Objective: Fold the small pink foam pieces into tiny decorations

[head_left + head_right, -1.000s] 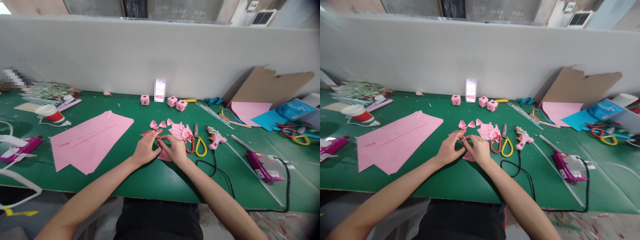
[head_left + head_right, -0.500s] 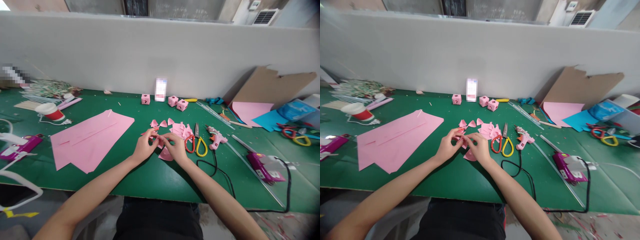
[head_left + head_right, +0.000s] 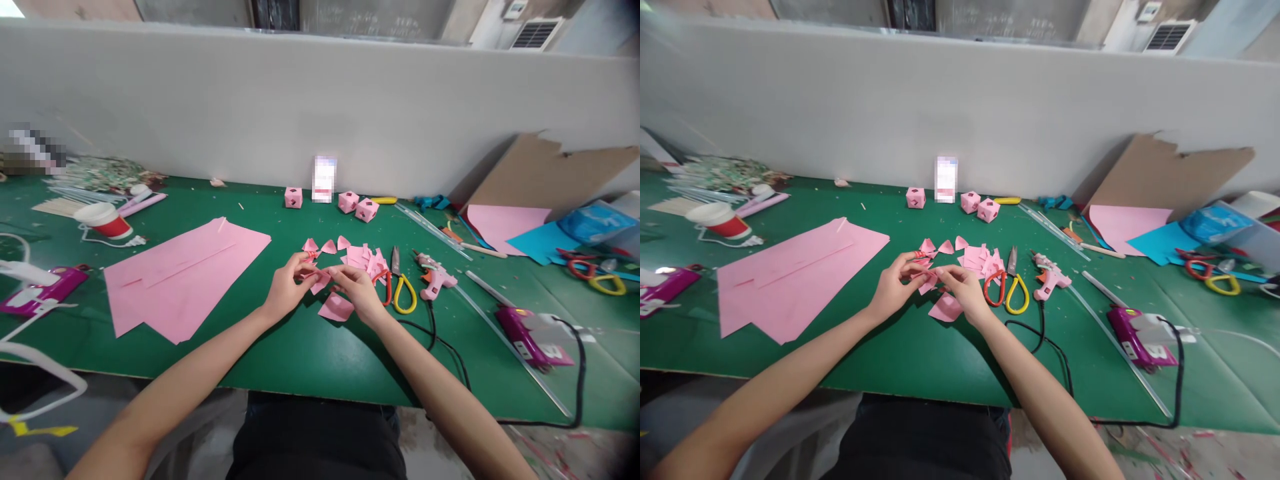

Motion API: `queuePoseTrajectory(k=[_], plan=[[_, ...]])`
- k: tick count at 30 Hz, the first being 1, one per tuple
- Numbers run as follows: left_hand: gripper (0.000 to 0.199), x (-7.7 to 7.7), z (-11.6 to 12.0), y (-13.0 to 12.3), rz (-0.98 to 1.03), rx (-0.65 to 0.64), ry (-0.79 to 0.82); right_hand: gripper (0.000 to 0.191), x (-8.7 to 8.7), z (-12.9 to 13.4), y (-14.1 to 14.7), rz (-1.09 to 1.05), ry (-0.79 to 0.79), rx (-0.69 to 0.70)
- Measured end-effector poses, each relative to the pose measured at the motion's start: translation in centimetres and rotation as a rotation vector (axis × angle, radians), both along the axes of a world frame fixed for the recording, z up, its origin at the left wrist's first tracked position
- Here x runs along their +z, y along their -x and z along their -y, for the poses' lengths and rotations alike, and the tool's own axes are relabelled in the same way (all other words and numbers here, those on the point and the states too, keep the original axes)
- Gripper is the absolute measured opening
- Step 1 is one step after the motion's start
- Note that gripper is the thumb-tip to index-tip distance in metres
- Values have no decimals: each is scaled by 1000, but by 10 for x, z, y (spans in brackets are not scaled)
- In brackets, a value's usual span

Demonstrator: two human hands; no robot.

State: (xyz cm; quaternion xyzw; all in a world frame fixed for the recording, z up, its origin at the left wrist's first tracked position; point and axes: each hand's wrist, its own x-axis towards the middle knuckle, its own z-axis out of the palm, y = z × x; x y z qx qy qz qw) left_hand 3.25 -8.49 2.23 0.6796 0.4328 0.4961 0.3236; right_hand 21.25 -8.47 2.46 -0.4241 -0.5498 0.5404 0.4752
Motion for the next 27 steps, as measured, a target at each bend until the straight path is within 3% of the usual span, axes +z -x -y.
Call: queuePoseTrajectory(k=[7,16,27], plan=[[36,3,2,0,-45,-19,-34,36,4,2,1,28,-26,84],[44,2,3,-1,-36,-108,37,14,1,5,3,425,-398,-97],[43,-2,4,-5,-17,-153,70,12,-7,5,3,498,-444,-118]])
